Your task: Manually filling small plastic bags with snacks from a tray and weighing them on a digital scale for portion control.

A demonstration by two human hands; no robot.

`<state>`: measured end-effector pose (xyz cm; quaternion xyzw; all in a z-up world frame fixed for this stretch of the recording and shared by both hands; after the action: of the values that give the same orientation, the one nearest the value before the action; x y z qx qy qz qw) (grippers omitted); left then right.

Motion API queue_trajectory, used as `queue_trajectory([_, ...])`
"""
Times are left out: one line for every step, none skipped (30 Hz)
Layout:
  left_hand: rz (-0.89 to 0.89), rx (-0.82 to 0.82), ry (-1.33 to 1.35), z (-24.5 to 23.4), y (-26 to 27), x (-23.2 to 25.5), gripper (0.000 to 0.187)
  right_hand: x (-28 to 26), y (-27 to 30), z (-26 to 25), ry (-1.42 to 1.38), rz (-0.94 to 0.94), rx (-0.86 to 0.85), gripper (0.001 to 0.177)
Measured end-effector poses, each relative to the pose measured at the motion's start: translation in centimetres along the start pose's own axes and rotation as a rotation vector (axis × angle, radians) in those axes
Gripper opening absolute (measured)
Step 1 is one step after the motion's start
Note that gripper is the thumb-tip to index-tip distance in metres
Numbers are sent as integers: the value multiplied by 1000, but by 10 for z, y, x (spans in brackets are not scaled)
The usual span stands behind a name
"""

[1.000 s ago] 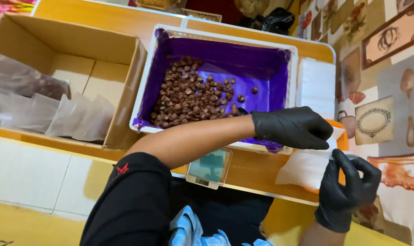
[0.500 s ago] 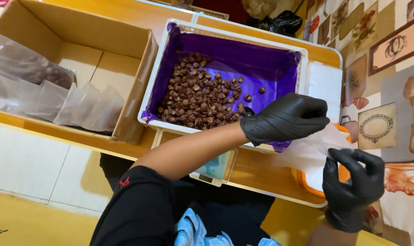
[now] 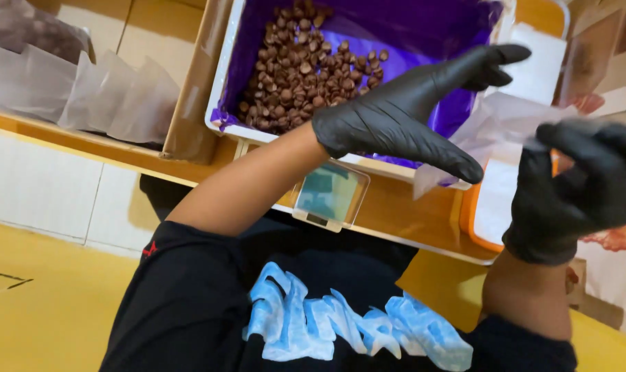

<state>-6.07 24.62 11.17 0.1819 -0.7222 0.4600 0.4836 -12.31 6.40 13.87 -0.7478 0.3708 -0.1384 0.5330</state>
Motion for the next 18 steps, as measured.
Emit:
queue_trajectory([-2, -4, 7, -4, 3, 1, 88, 0, -7, 9, 6, 5, -3, 10])
queue_trajectory([-25, -8, 46, -8, 6, 3, 91, -1, -15, 17, -102, -27, 17, 10])
queue_trajectory([-48, -9, 85, -12, 10, 5, 95, -2, -23, 26, -213, -60, 37, 10])
queue_trajectory([-51, -11, 91, -15, 10, 5, 95, -6, -27, 32, -209, -56, 33, 10])
queue_trajectory([-66, 22, 117, -20, 12, 5, 92, -11, -31, 41, -215, -29, 0, 13])
queue_trajectory([-81, 55, 142, -26, 14, 4, 89, -16, -35, 50, -221, -1, -34, 15])
queue_trajectory([-89, 54, 153, -30, 15, -3, 89, -17, -36, 57, -217, 7, -42, 15])
queue_trajectory([-53, 74, 214, -34, 16, -8, 80, -18, -38, 64, -231, -7, -61, 16])
queue_trajectory([-18, 98, 273, -37, 19, -12, 72, -20, -38, 71, -249, -23, -82, 17])
queue_trajectory([-26, 103, 282, -40, 22, -8, 72, -24, -38, 75, -249, -15, -92, 17])
queue_trajectory([-6, 130, 285, -45, 23, -4, 54, -26, -40, 81, -287, 12, -98, 16])
queue_trajectory([13, 158, 288, -50, 23, 0, 39, -28, -42, 86, -324, 39, -103, 18])
queue_trajectory([10, 163, 291, -57, 25, 1, 39, -29, -46, 88, -326, 40, -110, 18])
queue_trajectory([55, 202, 134, -64, 28, 3, 38, -31, -49, 90, -326, 10, -197, 16])
queue_trajectory([100, 240, -24, -71, 31, 6, 37, -34, -52, 92, -325, -21, -285, 15])
queue_trajectory([98, 245, -21, -78, 31, 5, 37, -30, -53, 94, -327, -21, -290, 15])
queue_trajectory([153, 270, -105, -83, 34, 6, 35, -27, -52, 96, -308, -51, -369, 14])
queue_trajectory([208, 294, -189, -88, 36, 7, 33, -24, -50, 96, -289, -81, -447, 13])
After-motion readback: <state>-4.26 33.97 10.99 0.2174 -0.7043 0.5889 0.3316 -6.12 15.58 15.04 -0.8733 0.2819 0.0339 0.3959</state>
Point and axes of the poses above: each hand's wrist, its own y-axis away from the middle knuckle, its own z-axis out of the palm, x = y × z, the point moved 2 cm from there along -y, towards the middle knuckle, and after that the axes turned 9 degrees about x, right-handed, at the moved point
